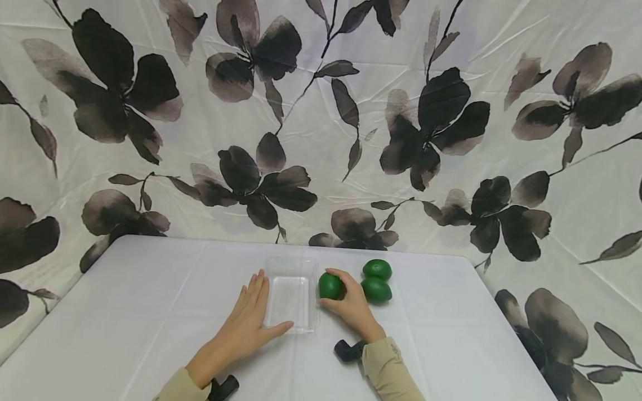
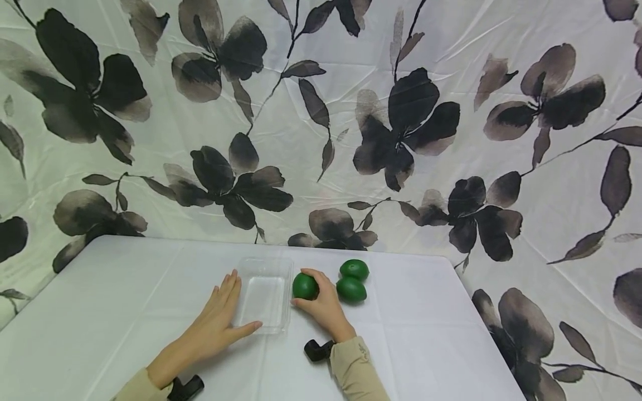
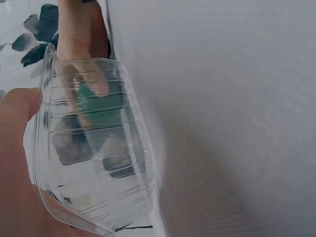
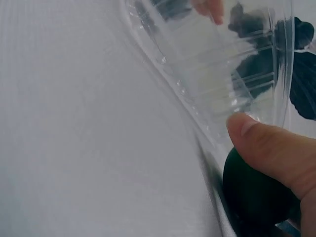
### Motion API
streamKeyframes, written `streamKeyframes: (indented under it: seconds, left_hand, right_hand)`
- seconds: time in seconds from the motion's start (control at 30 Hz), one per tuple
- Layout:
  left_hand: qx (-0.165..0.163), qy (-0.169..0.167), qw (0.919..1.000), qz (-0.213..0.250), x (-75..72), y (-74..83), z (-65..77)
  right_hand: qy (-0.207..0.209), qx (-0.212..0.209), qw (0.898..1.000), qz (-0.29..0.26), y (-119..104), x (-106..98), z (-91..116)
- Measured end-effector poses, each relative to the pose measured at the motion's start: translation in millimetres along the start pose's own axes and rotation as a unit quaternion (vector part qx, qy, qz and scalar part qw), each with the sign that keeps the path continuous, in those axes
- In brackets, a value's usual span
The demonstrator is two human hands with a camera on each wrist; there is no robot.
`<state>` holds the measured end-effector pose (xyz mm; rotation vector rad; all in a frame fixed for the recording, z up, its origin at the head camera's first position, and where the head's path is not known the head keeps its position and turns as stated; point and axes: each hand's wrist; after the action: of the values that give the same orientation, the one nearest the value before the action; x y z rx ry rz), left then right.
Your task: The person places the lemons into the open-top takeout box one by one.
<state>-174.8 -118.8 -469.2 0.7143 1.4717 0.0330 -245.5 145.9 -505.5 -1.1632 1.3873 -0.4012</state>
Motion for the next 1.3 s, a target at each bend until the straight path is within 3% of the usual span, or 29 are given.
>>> streamKeyframes:
  seconds: [0.1, 0.23, 0.57, 0.93, 1.3]
  left_hand:
    - [-0.002, 0.003, 1.0, -0.004, -0.1, -0.7, 0.4]
    - [0.0, 0.004, 1.0, -0.002, 0.2, -0.8, 0.8]
    - [0.004, 0.011, 0.9999, -0.003, 1.8, 0.9, -0.2]
    - [-0.006, 0.005, 1.0, -0.002, -1.0, 0.7, -0.7]
    - [-0.01, -0.003, 0.9999, 0.0, -2.4, 0.7, -0.8]
  right_hand:
    - [0.011, 0.013, 1.0, 0.001, -2.3, 1.0, -0.7]
    - [0.027, 0.051, 0.998, -0.039, -7.1, -0.7, -1.3]
    - [0.063, 0.119, 0.987, -0.086, -30.0, -18.1, -8.7]
    - [0.071, 0.096, 0.987, -0.103, -67.1, -33.6, -33.5]
    - [0.012, 0.097, 0.994, -0.053, -95.8, -18.9, -56.5]
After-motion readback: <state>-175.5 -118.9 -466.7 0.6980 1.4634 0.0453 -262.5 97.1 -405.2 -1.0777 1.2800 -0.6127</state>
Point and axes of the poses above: each hand's wrist, its own z-axis away from the middle knuckle, its own x-axis out of the palm, y = z × x, and after that the axes turned 12 degrees about -y, right-handed
